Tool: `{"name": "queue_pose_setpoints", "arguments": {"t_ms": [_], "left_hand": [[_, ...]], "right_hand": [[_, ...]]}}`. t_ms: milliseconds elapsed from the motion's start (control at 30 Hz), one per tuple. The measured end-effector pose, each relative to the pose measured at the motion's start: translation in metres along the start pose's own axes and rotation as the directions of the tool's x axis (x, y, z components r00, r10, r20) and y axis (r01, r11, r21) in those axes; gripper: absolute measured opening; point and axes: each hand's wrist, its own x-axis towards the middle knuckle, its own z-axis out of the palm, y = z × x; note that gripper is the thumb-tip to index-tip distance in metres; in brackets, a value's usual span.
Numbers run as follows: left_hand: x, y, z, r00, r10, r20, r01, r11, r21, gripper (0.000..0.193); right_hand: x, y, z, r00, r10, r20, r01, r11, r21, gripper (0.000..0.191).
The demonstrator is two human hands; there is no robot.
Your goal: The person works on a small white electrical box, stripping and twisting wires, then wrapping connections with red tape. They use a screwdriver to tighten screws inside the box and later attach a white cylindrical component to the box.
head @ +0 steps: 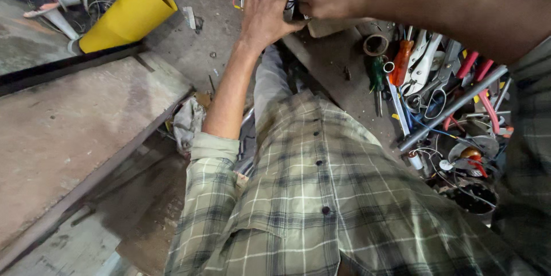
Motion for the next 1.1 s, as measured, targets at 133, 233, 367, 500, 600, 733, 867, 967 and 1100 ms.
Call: {"name": "queue_pose_setpoints", "arguments": {"t_ms": [133,233,367,500,600,733,867,967,1100], "left_hand": [[0.004,0.001,-0.001,1.0,0.019,-0.008,-0.019,1.0,-0.015,0.08],[0.006,0.002,-0.002,1.0,0.029,-0.001,-0.029,1.0,-0.002,0.082],[0.008,0.004,0.001,1.0,0.004,0.011,-0.003,0.999,-0.05,0.087],[0.014,0.004,0.007,1.0,0.019,-0.025,-0.019,1.0,0.0,0.091],[0.018,0.002,0.009,0.999,0.045,-0.011,-0.045,0.999,0.018,0.091],[0.023,0.0,0.013,0.998,0.056,-0.018,-0.056,0.998,0.002,0.089],[0.025,0.0,0.02,0.994,0.082,-0.076,-0.081,0.997,0.008,0.089],[0.026,0.0,0.024,0.992,0.09,-0.087,-0.089,0.996,0.009,0.093],[0.027,0.001,0.026,0.998,0.061,-0.035,-0.061,0.998,0.001,0.095]], "right_hand": [[-0.001,0.013,-0.01,0.94,0.01,-0.342,0.061,0.978,0.198,0.029],[-0.002,0.003,-0.018,0.974,0.033,-0.225,0.004,0.987,0.163,0.019],[-0.008,-0.007,-0.021,0.989,0.147,0.001,-0.141,0.944,0.299,0.017],[-0.012,-0.005,-0.014,0.916,0.348,-0.199,-0.247,0.881,0.404,0.012],[-0.006,-0.009,-0.007,0.842,0.526,-0.124,-0.4,0.761,0.512,0.017],[0.005,-0.01,0.002,0.726,0.688,0.009,-0.549,0.571,0.61,0.027],[0.002,-0.006,0.007,0.645,0.729,0.229,-0.613,0.315,0.725,0.03],[-0.001,-0.011,0.011,0.608,0.793,0.039,-0.521,0.361,0.774,0.028],[-0.001,-0.025,0.008,0.537,0.831,0.148,-0.657,0.302,0.691,0.026]]}}
